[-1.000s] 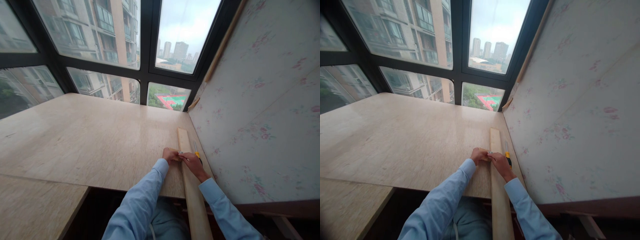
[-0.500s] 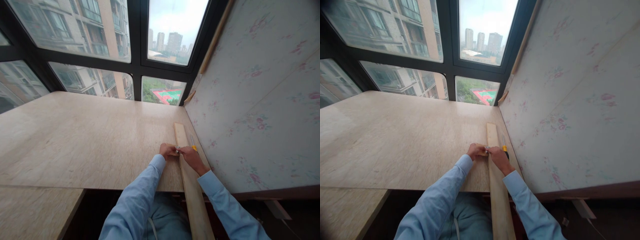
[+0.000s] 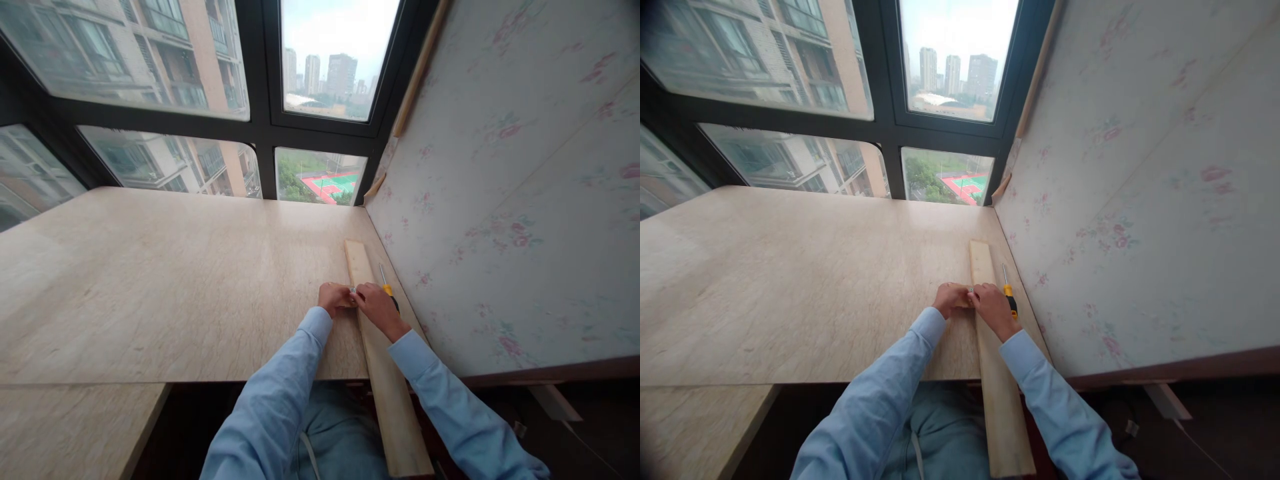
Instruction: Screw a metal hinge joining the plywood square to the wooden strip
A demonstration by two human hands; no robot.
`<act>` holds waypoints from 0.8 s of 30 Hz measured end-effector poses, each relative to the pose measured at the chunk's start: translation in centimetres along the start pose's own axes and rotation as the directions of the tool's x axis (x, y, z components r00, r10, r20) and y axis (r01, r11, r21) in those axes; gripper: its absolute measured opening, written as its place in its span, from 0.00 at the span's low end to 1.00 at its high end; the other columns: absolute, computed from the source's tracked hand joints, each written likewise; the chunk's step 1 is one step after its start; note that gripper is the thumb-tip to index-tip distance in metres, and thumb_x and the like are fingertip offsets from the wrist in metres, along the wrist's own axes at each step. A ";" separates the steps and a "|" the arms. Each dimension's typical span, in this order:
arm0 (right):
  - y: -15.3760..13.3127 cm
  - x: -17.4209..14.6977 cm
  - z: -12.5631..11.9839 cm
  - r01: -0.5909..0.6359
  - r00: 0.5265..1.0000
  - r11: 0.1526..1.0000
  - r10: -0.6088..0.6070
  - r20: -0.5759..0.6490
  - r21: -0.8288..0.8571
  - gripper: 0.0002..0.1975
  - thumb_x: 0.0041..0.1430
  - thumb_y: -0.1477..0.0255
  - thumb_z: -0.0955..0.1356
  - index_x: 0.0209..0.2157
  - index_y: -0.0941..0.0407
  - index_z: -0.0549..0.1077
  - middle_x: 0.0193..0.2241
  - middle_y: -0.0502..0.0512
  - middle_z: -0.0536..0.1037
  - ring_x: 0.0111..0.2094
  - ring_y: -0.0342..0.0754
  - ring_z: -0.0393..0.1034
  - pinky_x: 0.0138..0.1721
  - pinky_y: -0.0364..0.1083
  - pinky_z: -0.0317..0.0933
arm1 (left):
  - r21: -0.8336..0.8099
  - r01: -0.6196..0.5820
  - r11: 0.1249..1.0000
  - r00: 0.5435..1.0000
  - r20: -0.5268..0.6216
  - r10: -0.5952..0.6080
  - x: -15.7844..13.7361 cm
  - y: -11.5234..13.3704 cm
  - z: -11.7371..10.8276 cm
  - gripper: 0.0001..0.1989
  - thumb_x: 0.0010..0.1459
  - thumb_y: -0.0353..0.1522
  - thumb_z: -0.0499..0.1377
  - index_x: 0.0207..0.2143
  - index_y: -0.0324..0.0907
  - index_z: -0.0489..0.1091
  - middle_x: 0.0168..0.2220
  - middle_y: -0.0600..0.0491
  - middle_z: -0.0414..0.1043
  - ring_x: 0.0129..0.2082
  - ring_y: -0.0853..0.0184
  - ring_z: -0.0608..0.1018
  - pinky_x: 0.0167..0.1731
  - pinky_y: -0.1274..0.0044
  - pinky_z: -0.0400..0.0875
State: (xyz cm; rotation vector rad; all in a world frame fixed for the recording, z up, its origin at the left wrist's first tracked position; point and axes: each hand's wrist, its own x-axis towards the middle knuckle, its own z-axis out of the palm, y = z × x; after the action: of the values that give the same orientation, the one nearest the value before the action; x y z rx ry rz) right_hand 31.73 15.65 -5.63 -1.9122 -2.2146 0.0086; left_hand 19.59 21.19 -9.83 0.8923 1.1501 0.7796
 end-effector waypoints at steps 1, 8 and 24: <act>0.0 -0.1 0.1 -0.001 1.000 1.000 0.001 0.001 -0.004 0.11 0.66 0.70 0.65 0.30 0.57 0.74 0.32 0.58 0.77 0.36 0.51 0.70 0.37 0.46 0.56 | -0.034 0.015 0.999 1.000 -0.012 -0.015 -0.1 0.2 0.0 0.10 0.38 0.27 0.60 0.18 0.41 0.58 0.20 0.59 0.62 0.23 0.70 0.72 0.21 0.81 0.66; 0.2 -0.7 0.3 -0.009 1.000 0.999 0.009 0.006 0.045 0.16 0.69 0.65 0.61 0.28 0.56 0.72 0.31 0.56 0.77 0.35 0.50 0.70 0.36 0.45 0.55 | -0.062 0.054 0.997 0.997 -0.053 -0.058 -0.7 0.8 0.1 0.10 0.36 0.24 0.61 0.16 0.41 0.60 0.19 0.58 0.64 0.25 0.67 0.75 0.22 0.81 0.66; 7.0 -1.7 -0.2 -0.535 0.844 0.841 0.529 0.086 0.081 0.15 0.56 0.76 0.67 0.46 0.63 0.72 0.42 0.70 0.76 0.45 0.59 0.71 0.42 0.49 0.59 | -0.047 0.118 0.992 0.991 -0.056 -0.121 -0.8 1.1 0.0 0.10 0.38 0.25 0.64 0.22 0.41 0.64 0.27 0.54 0.75 0.35 0.61 0.81 0.28 0.79 0.73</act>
State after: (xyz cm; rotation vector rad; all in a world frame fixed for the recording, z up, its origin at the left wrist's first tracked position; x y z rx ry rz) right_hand 38.87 15.03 -6.72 -2.4247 -1.5972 0.2657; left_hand 19.29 20.96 -8.46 0.7609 1.2220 0.7340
